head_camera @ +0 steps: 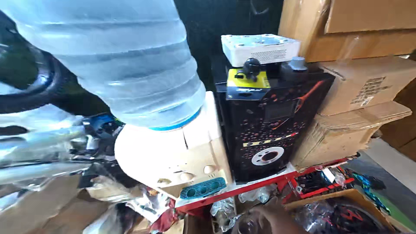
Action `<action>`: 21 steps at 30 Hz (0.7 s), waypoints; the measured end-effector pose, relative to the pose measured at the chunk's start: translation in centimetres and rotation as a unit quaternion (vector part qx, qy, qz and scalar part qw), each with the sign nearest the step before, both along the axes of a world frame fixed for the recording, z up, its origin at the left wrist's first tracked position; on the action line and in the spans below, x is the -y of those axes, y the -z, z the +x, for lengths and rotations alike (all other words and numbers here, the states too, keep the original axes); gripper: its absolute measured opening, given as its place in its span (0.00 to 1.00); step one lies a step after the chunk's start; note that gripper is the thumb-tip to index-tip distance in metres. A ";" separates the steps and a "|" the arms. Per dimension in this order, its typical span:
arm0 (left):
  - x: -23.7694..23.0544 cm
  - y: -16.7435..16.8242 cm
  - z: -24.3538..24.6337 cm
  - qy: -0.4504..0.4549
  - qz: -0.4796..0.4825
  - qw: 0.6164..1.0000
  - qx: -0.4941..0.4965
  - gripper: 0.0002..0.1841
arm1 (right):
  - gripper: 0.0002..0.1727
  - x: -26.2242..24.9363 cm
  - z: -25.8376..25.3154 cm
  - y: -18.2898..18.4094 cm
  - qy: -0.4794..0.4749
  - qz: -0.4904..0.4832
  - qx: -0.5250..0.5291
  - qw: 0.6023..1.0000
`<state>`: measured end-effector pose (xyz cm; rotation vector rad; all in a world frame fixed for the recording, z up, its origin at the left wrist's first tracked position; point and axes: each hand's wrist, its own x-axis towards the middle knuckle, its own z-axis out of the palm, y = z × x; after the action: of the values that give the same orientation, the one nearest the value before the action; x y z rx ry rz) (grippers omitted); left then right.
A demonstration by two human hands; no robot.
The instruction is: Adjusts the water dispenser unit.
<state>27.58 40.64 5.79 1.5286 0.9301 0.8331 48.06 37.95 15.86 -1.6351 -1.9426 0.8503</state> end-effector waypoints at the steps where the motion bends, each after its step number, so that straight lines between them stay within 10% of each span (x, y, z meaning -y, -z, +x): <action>1: -1.4 0.5 -1.5 -0.027 -0.010 1.000 0.004 0.42 | 0.41 -1.6 -1.7 -0.7 0.049 0.046 -0.012 0.998; 9: -13.0 2.1 -8.7 -0.121 0.016 0.992 -0.019 0.40 | 0.69 -15.5 -11.6 -4.9 0.276 0.286 0.070 0.915; 21: -20.0 2.9 -6.0 -0.095 0.060 0.994 0.002 0.34 | 0.64 -19.0 -11.3 -3.2 0.269 0.250 0.136 0.920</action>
<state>21.61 60.64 2.88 1.5558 1.0499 1.0446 36.80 56.90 19.04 -1.8707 -1.5511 -0.0903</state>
